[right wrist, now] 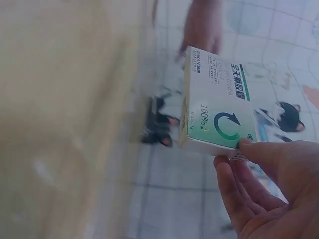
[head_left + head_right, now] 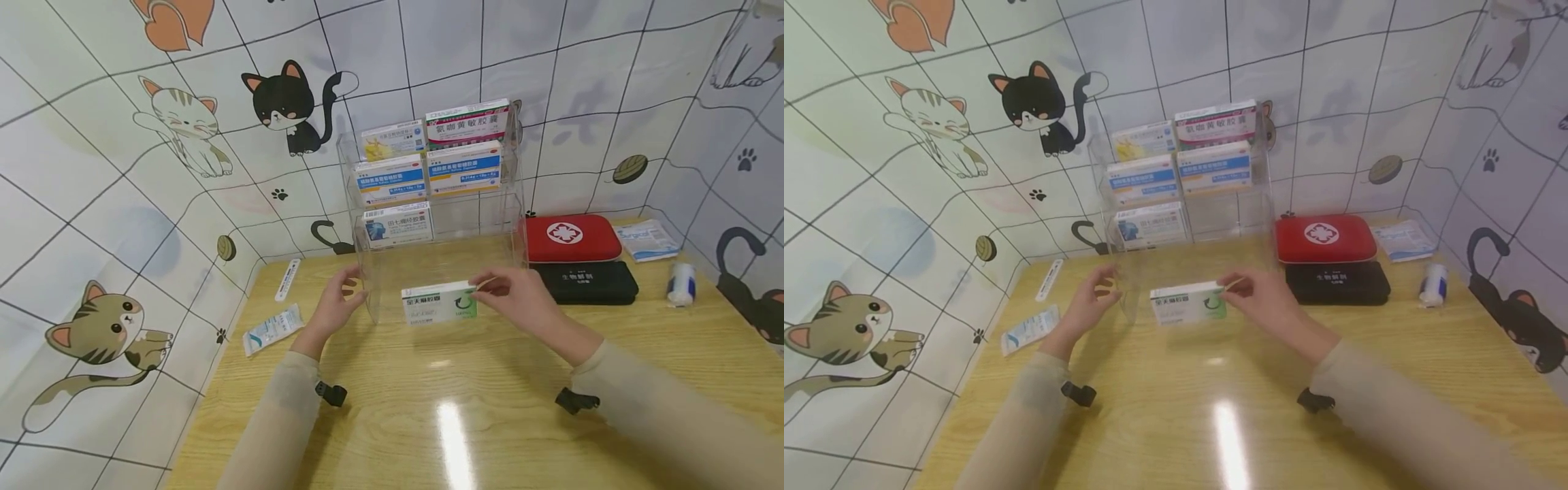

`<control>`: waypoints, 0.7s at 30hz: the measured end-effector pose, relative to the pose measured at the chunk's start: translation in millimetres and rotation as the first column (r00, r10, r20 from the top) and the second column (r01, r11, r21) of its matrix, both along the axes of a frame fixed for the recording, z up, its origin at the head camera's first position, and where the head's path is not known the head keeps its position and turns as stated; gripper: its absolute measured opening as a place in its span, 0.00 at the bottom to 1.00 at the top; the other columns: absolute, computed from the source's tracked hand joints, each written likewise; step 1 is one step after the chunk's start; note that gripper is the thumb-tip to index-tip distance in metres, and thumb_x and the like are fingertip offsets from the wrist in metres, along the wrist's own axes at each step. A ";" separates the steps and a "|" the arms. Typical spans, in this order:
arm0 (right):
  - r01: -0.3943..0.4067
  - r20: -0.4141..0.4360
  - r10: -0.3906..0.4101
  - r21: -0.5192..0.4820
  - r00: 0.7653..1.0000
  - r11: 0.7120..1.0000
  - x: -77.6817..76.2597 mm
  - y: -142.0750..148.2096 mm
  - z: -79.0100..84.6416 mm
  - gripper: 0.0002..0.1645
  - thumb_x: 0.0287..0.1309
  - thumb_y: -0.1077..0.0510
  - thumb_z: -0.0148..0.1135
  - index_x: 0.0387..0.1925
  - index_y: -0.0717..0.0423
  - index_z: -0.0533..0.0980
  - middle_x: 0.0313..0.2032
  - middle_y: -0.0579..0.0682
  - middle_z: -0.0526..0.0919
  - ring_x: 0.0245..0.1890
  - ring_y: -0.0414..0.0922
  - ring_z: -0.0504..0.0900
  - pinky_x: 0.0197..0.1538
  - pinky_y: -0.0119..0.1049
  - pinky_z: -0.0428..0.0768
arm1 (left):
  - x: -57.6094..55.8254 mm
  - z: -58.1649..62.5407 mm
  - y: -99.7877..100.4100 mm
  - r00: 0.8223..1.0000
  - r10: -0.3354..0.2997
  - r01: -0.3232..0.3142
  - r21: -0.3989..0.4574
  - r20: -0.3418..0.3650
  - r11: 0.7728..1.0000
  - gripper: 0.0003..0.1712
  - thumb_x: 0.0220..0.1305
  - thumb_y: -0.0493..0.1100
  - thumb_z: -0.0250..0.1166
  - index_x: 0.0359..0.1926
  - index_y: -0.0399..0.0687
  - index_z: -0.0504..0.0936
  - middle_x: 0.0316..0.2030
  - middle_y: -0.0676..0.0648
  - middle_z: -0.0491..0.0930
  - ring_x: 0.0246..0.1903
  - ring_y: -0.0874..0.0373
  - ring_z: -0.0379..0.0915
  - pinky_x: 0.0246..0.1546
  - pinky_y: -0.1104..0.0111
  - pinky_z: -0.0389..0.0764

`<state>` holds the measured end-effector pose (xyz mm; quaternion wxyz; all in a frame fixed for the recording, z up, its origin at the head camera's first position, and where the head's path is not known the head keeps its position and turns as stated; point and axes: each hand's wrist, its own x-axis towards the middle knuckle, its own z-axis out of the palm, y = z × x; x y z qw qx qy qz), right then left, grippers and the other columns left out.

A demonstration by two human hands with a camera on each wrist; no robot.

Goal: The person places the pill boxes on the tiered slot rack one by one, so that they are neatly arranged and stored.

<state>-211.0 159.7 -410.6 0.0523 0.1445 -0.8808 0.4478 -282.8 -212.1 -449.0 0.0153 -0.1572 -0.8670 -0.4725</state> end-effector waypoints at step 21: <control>0.258 -0.433 -0.233 -0.001 0.871 0.966 -66.3 54.0 98.6 0.17 0.65 0.59 0.70 0.54 0.54 0.83 0.49 0.56 0.90 0.48 0.54 0.90 0.60 0.34 0.83 | 1.2 1.2 1.6 1.000 -0.005 0.005 0.029 0.008 1.000 0.30 0.68 0.34 0.66 0.69 0.38 0.70 0.62 0.32 0.74 0.59 0.36 0.70 0.64 0.40 0.74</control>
